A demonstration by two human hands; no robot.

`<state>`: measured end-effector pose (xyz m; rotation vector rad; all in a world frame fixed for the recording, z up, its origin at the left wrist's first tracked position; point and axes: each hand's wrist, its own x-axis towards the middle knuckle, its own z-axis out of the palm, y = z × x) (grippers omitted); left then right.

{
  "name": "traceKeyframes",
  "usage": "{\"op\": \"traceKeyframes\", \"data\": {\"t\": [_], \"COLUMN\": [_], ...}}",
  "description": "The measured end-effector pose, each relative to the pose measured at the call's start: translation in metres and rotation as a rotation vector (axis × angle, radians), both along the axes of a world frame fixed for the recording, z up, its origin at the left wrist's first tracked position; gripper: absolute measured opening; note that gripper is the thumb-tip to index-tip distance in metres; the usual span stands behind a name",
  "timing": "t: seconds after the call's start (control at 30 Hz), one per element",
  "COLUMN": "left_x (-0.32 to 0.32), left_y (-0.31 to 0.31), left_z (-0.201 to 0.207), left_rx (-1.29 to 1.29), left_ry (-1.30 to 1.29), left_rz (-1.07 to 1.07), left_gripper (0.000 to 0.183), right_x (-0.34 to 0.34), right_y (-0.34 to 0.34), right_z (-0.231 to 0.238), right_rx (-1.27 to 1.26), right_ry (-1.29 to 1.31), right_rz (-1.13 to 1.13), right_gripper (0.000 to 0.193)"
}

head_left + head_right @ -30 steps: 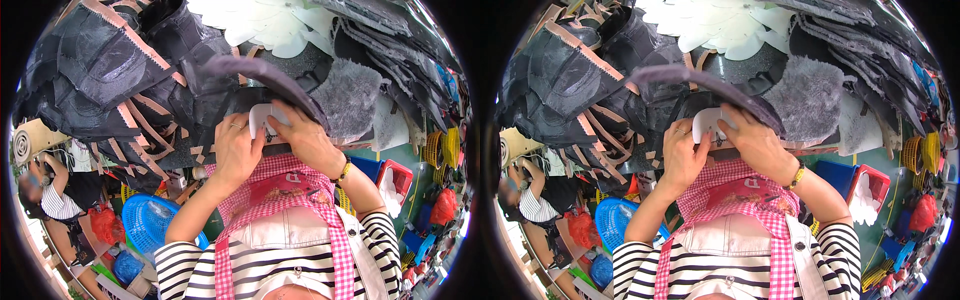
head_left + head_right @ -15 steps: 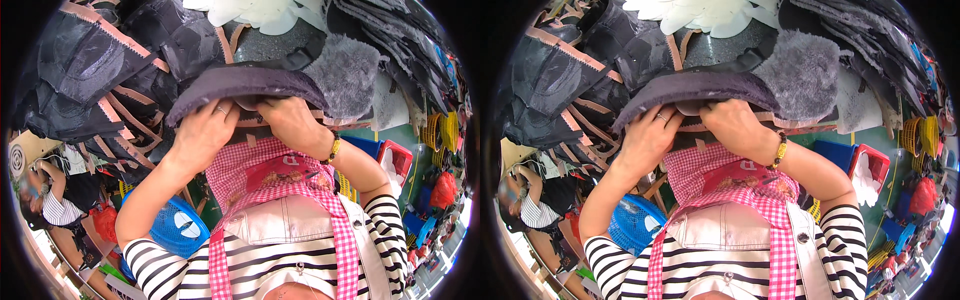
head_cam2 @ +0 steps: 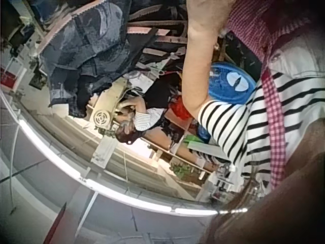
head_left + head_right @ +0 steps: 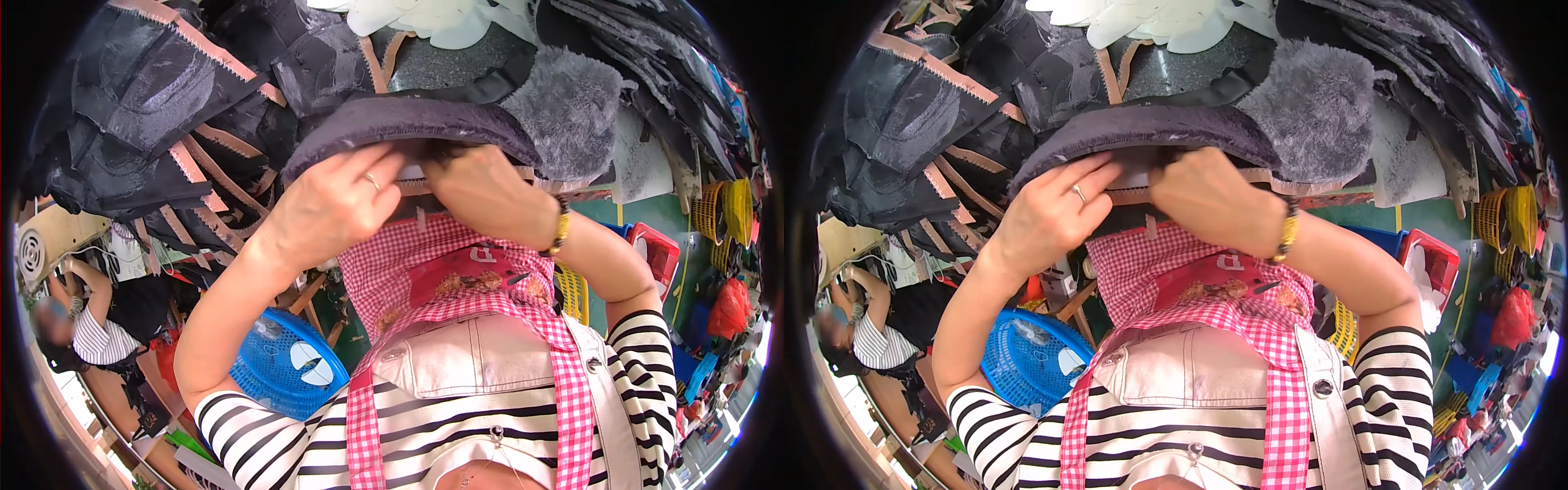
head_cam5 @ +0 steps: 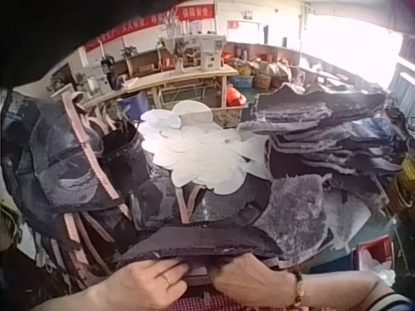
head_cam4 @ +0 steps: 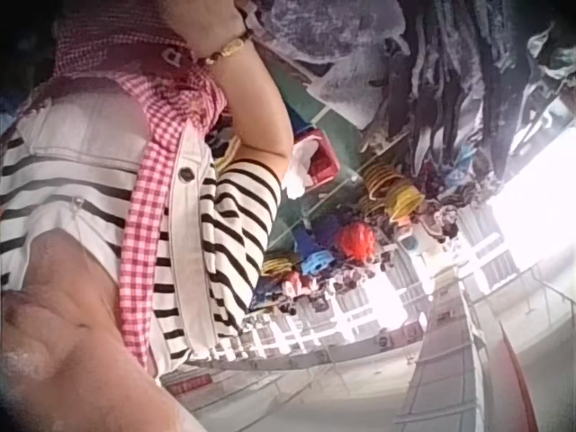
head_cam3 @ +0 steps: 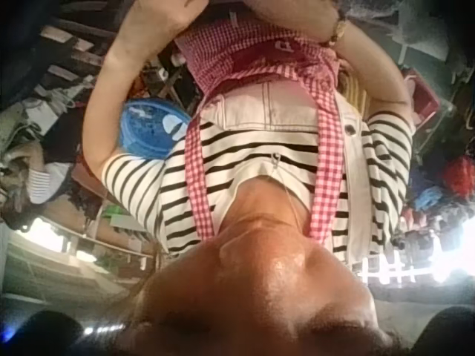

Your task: The person assembles footwear components by hand in a factory setting. They pick up white insoles and black shoe uppers, insert the insoles into the uppers, and place the assembled units into a blue basket. The process involves repetitive handling of materials from various bins and a work table.

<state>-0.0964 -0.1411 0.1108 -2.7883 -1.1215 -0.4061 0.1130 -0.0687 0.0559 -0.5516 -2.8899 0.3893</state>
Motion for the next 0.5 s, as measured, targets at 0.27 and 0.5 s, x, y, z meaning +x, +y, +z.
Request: {"op": "traceKeyframes", "data": {"t": [0.27,0.5], "left_x": [0.031,0.008], "left_y": [0.026,0.038], "left_z": [0.014,-0.024], "left_rx": [0.095,-0.346], "left_ry": [0.104,-0.292], "left_rz": [0.328,0.335], "left_gripper": [0.016,0.037], "right_x": [0.018,0.013], "right_y": [0.036,0.032], "right_z": [0.038,0.019], "right_rx": [-0.412,0.082], "right_ry": [0.174,0.231], "right_rz": [-0.032,0.080], "right_gripper": [0.017,0.019]}}
